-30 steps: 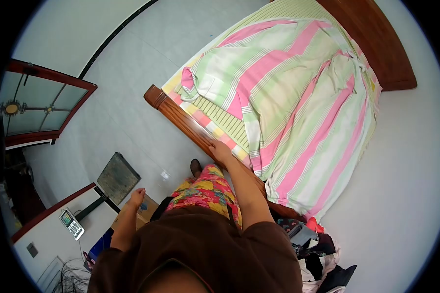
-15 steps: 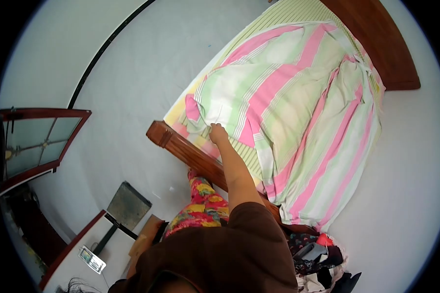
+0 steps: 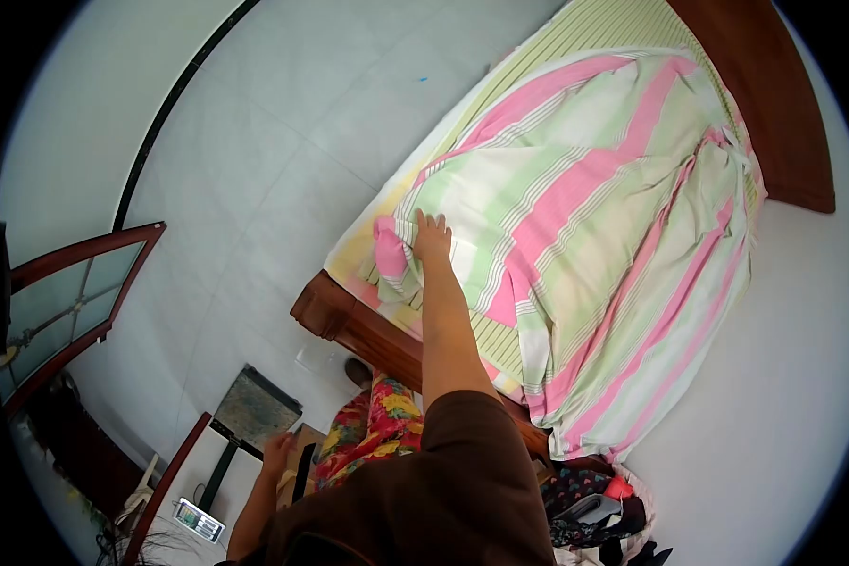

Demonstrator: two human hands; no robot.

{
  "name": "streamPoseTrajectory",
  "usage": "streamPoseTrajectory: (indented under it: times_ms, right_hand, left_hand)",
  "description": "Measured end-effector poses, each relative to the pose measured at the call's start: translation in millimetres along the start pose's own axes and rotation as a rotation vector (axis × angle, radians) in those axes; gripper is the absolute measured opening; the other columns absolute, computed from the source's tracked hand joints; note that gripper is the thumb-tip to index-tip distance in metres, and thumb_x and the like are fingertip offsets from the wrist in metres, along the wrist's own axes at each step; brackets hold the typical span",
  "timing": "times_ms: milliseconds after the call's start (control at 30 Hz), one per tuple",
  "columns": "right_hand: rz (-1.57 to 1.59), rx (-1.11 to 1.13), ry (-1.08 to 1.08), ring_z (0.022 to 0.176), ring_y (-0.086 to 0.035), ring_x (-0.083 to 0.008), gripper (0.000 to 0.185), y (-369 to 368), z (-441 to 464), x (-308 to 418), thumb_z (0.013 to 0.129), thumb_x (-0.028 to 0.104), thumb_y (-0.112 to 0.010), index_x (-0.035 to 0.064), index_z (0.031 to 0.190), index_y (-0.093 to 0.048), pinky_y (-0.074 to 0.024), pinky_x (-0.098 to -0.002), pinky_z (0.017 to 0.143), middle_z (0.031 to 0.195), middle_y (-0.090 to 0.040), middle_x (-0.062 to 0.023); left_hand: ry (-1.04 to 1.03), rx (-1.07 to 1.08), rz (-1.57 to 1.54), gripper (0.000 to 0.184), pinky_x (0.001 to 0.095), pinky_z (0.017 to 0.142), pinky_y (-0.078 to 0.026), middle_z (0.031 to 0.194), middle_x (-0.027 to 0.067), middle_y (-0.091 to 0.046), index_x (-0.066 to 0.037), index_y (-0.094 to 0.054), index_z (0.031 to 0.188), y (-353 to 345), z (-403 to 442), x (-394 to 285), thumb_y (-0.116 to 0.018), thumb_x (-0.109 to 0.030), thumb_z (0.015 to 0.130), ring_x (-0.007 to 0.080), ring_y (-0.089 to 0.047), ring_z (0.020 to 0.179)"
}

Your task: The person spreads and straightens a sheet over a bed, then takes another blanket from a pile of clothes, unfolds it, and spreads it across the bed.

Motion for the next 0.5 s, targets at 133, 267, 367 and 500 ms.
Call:
streamPoseTrajectory:
  times_ms: [133,267,367,500]
  right_hand:
    - [0.075,0.324,-0.003,0.115,-0.045,-0.0305,0.049,-33,-13,-2,0.074,0.016,-0.057,0.0124,0.121,-0.043,-0.0325,-0.047,0.096,0.117,-0.053,-0.0123]
    - [0.137,0.135,-0.062,0.089,-0.059,-0.0346,0.031,-40,-58,-4,0.076,0.008,-0.049,0.0074,0.107,-0.051,-0.0464,-0.0423,0.076,0.093,-0.061,-0.0187]
    - [0.251,0.097,-0.086,0.09,-0.058,-0.034,0.034,-22,-117,3,0.074,0.007,-0.05,0.007,0.108,-0.052,-0.0461,-0.0432,0.076,0.097,-0.061,-0.0181]
    - [0.238,-0.227,-0.138,0.087,-0.057,-0.0331,0.04,41,-205,16,0.069,0.0,-0.049,0.0078,0.108,-0.054,-0.0463,-0.0426,0.072,0.093,-0.06,-0.0136]
  left_hand:
    - [-0.025,0.0,0.011,0.031,0.0279,0.07,-0.046,0.087,0.0091,-0.064,0.001,-0.057,0.109,12,-3,6,-0.05,-0.021,0.087,0.0167,-0.06,0.077]
    - [-0.176,-0.013,0.309,0.031,0.0308,0.069,-0.046,0.084,0.0124,-0.064,-0.001,-0.059,0.106,54,17,-31,-0.05,-0.023,0.087,0.0203,-0.061,0.075]
    - [-0.259,0.015,0.322,0.03,0.0326,0.067,-0.046,0.079,0.0132,-0.064,-0.002,-0.06,0.104,92,34,-83,-0.05,-0.024,0.086,0.0205,-0.062,0.073]
    - [-0.358,0.05,0.413,0.031,0.0303,0.066,-0.047,0.078,0.01,-0.064,-0.001,-0.06,0.103,169,105,-100,-0.05,-0.026,0.087,0.0185,-0.06,0.069]
Point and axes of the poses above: each hand's wrist, its own z-axis towards the middle knuckle, its own y-axis out of the back of the hand, x = y × z, the point moved 8 cm from there along z, towards the middle knuckle
